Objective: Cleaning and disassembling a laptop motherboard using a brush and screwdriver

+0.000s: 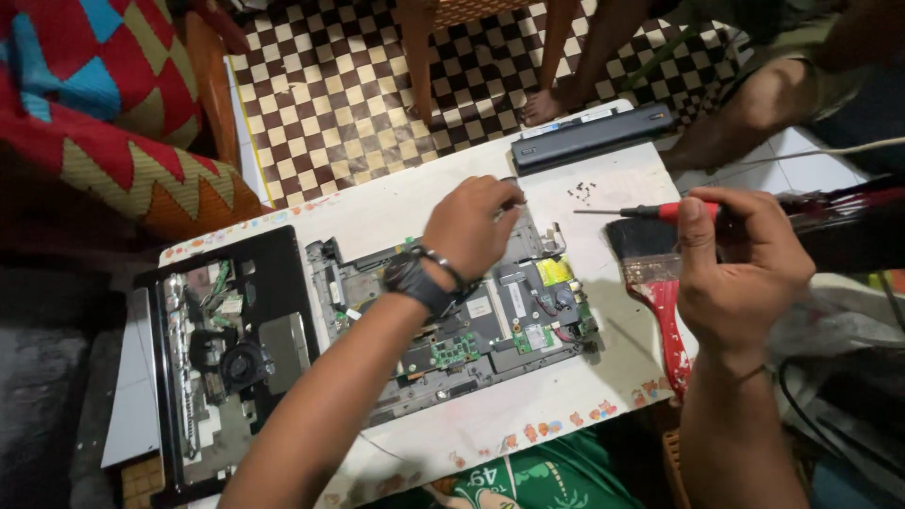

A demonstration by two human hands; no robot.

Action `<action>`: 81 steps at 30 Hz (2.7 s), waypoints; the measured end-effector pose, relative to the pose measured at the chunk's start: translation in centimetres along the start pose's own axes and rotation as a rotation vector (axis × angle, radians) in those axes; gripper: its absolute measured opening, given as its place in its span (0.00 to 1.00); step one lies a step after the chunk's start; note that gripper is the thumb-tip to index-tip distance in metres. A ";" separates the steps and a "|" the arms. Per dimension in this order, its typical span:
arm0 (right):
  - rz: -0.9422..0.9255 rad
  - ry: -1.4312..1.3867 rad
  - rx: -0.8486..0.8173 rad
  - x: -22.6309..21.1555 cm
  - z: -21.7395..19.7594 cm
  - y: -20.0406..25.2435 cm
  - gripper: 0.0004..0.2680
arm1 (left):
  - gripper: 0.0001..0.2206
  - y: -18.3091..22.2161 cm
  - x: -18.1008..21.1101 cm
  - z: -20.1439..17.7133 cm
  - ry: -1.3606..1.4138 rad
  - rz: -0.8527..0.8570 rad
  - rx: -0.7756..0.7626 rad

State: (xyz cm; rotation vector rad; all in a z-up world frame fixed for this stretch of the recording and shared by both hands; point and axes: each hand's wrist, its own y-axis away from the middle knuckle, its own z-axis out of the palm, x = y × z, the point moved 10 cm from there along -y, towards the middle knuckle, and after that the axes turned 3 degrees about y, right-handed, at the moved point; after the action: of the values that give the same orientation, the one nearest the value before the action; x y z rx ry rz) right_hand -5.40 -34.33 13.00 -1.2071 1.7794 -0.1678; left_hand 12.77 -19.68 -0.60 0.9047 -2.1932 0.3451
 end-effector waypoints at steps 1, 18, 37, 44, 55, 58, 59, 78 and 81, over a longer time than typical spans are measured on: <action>0.008 -0.044 -0.023 -0.3 0.4 0.2 0.07 | 0.06 1.2 -0.3 -1.4 0.029 0.016 0.049; -0.247 -0.265 -0.356 -10.2 9.5 3.8 0.04 | 0.13 17.3 -4.2 -3.9 -0.189 0.254 0.097; -0.376 -0.234 -0.353 -12.6 12.0 4.2 0.04 | 0.12 17.4 -4.7 -3.7 -0.140 0.199 0.133; -0.383 -0.254 -0.402 -13.5 13.5 4.9 0.04 | 0.18 19.3 -5.1 -6.6 -0.217 0.139 0.185; -0.383 -0.252 -0.497 -13.9 15.4 5.6 0.04 | 0.16 19.4 -5.1 -7.0 -0.160 0.110 0.188; -0.396 -0.230 -0.498 -13.8 15.6 5.8 0.04 | 0.16 19.3 -5.0 -7.3 -0.151 0.110 0.184; -0.397 -0.230 -0.499 -14.1 15.5 5.6 0.04 | 0.16 19.3 -5.2 -7.2 -0.150 0.110 0.185; -0.503 -0.115 -0.726 -16.4 17.0 5.7 0.05 | 0.13 16.3 -7.1 -6.2 0.389 0.200 0.159; -0.499 -0.150 -0.779 -16.8 17.3 6.1 0.06 | 0.11 16.1 -7.6 -6.1 0.444 0.173 0.150</action>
State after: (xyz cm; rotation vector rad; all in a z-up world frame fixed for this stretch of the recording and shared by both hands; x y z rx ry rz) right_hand 4.81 -11.77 10.62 -2.1461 1.4037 0.3596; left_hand 8.52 -1.38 -1.34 0.6404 -1.8513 0.7287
